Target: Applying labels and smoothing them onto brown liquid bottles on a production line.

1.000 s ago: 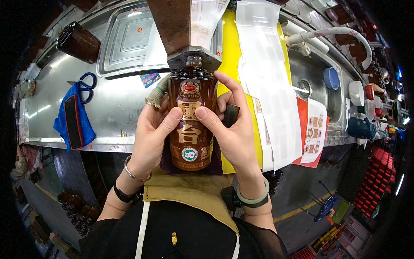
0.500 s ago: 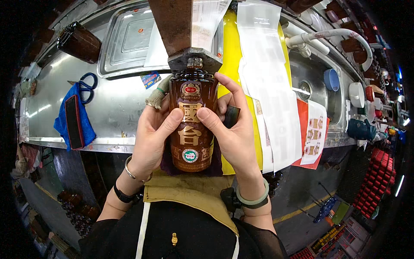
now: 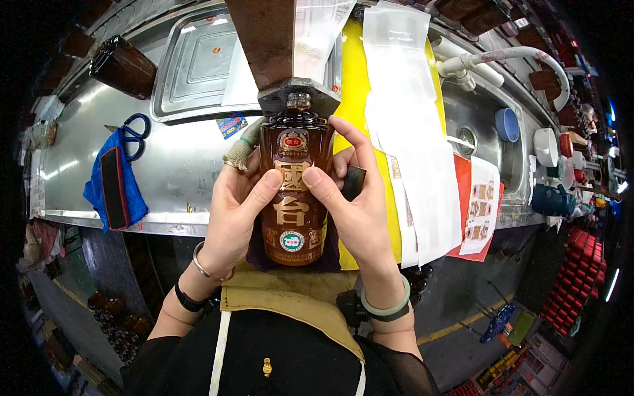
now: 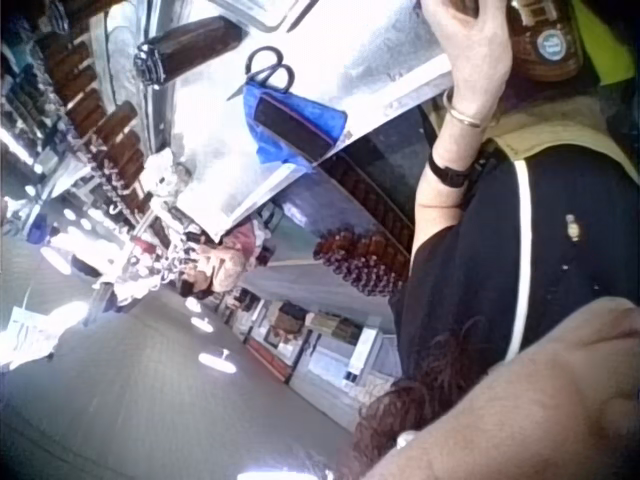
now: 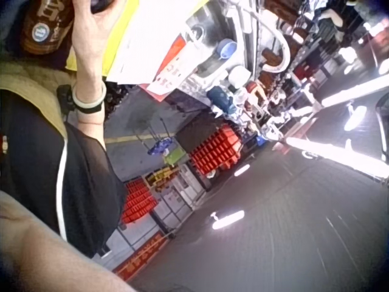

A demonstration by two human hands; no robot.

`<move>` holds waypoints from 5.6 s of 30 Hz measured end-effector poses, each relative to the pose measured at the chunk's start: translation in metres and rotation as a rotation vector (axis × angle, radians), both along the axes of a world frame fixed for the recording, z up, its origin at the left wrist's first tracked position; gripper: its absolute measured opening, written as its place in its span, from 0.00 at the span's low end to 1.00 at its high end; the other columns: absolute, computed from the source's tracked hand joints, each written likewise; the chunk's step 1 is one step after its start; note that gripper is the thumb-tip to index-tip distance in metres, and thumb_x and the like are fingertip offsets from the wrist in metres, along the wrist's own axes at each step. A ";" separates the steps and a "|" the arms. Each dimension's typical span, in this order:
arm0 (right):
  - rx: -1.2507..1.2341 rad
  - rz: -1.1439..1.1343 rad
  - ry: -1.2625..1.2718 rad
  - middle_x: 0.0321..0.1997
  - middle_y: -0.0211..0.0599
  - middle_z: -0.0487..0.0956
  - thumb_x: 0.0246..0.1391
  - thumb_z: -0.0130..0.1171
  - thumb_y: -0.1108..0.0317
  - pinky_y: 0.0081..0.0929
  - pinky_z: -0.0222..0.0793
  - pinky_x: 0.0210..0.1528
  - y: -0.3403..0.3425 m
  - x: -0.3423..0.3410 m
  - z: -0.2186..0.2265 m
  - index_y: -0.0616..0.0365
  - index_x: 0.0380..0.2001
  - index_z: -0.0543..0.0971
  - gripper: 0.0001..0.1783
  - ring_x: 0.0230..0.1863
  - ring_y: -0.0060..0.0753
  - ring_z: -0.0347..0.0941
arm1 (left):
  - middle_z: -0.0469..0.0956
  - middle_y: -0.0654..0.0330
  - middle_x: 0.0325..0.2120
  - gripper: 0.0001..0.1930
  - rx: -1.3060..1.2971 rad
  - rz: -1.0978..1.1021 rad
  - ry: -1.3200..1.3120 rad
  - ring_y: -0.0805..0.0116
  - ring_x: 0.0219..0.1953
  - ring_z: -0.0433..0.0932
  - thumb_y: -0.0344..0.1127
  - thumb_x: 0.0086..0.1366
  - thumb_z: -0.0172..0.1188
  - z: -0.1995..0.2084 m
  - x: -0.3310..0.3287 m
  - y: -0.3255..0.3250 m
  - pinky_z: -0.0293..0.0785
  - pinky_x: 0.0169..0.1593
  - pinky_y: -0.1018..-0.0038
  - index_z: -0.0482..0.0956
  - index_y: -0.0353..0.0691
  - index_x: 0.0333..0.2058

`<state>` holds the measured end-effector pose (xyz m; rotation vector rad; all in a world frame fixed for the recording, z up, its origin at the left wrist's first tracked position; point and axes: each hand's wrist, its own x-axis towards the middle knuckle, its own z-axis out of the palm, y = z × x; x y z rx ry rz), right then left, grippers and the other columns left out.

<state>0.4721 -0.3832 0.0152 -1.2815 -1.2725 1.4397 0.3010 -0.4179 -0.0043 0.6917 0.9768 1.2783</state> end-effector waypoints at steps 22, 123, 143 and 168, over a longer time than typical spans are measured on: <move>0.653 0.045 -0.316 0.45 0.39 0.80 0.61 0.59 0.81 0.27 0.75 0.51 0.047 0.018 0.039 0.65 0.58 0.74 0.21 0.48 0.28 0.78 | 0.68 0.47 0.65 0.44 0.009 0.000 0.155 0.63 0.64 0.74 0.28 0.65 0.71 -0.001 0.011 0.000 0.72 0.66 0.66 0.52 0.28 0.72; -0.066 -0.033 0.088 0.32 0.18 0.67 0.62 0.72 0.63 0.12 0.62 0.39 -0.007 -0.004 -0.006 0.67 0.70 0.65 0.40 0.33 0.11 0.61 | 0.76 0.50 0.60 0.31 -0.046 0.072 -0.085 0.66 0.59 0.78 0.34 0.72 0.66 -0.004 0.006 -0.002 0.76 0.62 0.69 0.64 0.29 0.67; -0.043 -0.047 0.060 0.31 0.17 0.68 0.62 0.72 0.63 0.13 0.61 0.38 -0.005 -0.005 -0.009 0.67 0.68 0.68 0.38 0.32 0.11 0.61 | 0.77 0.51 0.58 0.29 -0.065 0.071 -0.113 0.69 0.57 0.79 0.34 0.72 0.66 -0.004 0.007 -0.003 0.78 0.60 0.70 0.66 0.29 0.66; 0.378 0.124 -0.362 0.40 0.39 0.82 0.64 0.68 0.62 0.25 0.74 0.45 0.062 0.000 0.043 0.66 0.63 0.69 0.31 0.41 0.25 0.77 | 0.76 0.49 0.59 0.35 -0.011 0.052 0.141 0.67 0.58 0.78 0.31 0.67 0.69 0.001 0.010 -0.005 0.76 0.61 0.69 0.63 0.25 0.67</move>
